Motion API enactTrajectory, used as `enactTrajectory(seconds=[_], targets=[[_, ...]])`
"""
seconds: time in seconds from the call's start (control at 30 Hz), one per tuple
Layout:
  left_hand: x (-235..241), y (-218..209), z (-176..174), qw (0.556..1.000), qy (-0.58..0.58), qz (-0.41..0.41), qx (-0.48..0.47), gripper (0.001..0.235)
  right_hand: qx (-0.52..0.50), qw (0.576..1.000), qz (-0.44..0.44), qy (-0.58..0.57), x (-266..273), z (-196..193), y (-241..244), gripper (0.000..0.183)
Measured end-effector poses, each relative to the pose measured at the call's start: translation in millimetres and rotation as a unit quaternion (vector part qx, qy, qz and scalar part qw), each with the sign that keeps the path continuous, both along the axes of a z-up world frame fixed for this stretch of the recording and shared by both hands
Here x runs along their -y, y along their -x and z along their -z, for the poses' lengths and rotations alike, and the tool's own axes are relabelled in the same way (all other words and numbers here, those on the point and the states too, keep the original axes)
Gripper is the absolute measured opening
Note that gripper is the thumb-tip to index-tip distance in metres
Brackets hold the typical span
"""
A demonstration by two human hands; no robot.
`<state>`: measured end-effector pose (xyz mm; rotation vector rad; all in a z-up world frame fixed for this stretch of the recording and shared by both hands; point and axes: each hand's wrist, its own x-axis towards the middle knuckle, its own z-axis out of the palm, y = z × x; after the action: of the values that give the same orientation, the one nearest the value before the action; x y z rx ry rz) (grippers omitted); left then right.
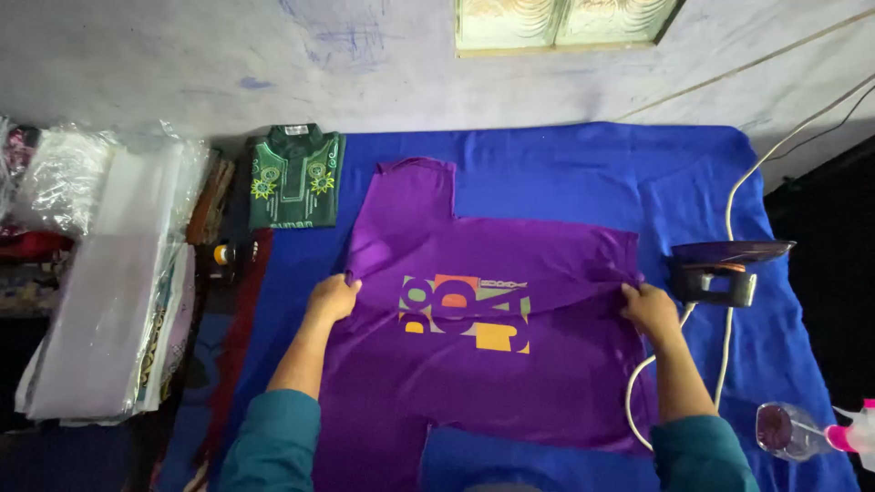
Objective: Ironing and folding a purple t-shirt on a laundry table.
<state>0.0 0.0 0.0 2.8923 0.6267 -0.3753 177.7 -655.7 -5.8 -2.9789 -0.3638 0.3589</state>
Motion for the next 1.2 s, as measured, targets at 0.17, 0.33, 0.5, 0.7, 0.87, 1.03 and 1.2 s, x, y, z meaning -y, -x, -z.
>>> enactTrajectory(seconds=[0.17, 0.33, 0.5, 0.7, 0.87, 1.03, 1.2], targets=[[23, -21, -56, 0.804, 0.484, -0.332, 0.096, 0.055, -0.145, 0.731, 0.351, -0.567, -43, -36, 0, 0.029], [15, -55, -78, 0.761, 0.528, -0.329, 0.182, 0.053, -0.083, 0.722, 0.348, -0.593, -60, -58, -30, 0.03], [0, -107, -117, 0.664, 0.586, -0.152, 0.439, 0.04, -0.072, 0.486, 0.231, -0.84, -66, -86, -82, 0.02], [-18, -104, -158, 0.43, 0.677, -0.075, 0.593, 0.03, -0.052, 0.37, 0.088, -0.923, -89, -195, -58, 0.029], [13, -32, -171, 0.473, 0.658, -0.111, 0.576, 0.037, -0.05, 0.42, 0.087, -0.902, -68, -139, -32, 0.027], [-11, 38, -22, 0.652, 0.579, -0.231, 0.431, 0.021, -0.044, 0.589, 0.228, -0.774, -37, -10, 2, 0.021], [0, 97, 19, 0.932, 0.243, -0.153, 0.221, 0.041, -0.004, 0.903, 0.243, -0.355, -4, 57, 39, 0.029]])
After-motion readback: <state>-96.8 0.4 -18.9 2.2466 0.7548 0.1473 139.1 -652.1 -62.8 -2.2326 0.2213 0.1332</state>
